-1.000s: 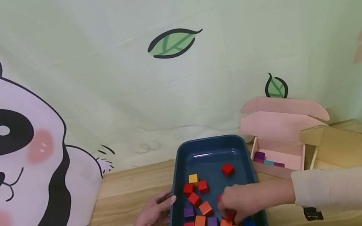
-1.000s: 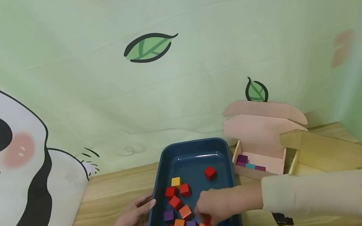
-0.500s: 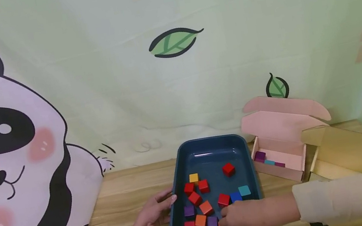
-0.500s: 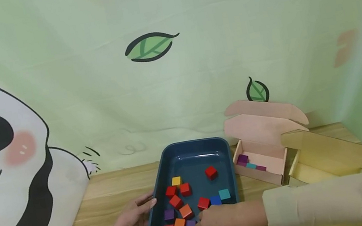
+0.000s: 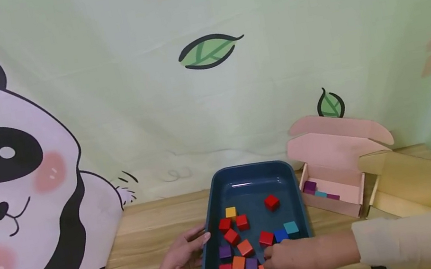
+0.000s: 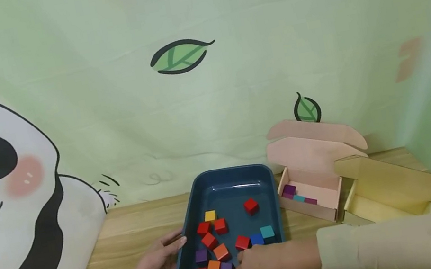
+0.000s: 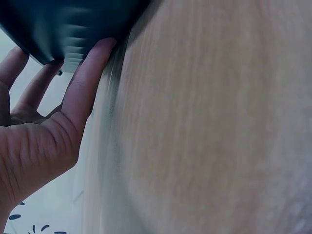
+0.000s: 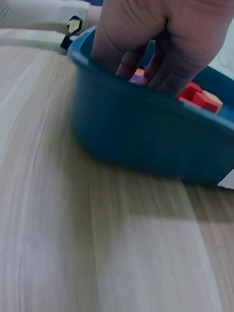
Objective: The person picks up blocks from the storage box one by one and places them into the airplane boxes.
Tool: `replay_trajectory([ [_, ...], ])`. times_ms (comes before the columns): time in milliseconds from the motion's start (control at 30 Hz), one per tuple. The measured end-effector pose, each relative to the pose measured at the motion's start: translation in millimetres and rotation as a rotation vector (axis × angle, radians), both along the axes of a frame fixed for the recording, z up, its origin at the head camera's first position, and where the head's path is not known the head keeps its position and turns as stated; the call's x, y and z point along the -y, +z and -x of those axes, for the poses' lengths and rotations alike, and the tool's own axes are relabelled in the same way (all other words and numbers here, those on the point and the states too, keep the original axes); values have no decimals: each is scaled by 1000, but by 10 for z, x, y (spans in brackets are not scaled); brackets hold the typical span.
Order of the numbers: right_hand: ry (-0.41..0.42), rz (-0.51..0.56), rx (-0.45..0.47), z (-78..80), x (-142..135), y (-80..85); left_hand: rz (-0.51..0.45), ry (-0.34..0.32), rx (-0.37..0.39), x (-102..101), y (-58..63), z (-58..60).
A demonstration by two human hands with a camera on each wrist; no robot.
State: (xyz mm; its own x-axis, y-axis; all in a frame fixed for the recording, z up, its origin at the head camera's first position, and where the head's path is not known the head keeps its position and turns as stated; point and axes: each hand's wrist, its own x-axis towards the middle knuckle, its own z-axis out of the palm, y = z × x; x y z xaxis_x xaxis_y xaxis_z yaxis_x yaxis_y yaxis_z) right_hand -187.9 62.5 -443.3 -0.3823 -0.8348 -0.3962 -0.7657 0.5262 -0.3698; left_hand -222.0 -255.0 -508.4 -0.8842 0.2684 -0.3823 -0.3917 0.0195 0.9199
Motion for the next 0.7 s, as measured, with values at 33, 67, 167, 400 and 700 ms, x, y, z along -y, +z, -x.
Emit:
replay_trajectory([
  [33, -2, -2, -1, 9, 0, 18, 0, 0, -1, -4, 3, 2],
  [67, -1, 4, -6, 18, -1, 39, 1, 2, 0, -10, 11, 3],
  [167, -11, 23, -8, 58, -9, 114, 5, 7, 2, -20, 28, 3],
  [400, -84, 80, -23, 219, -63, 299, -1, -4, -2, 16, 22, -15],
  [700, -41, 194, -165, 452, -288, 487, 0, -11, -30, 12, 3, -19],
])
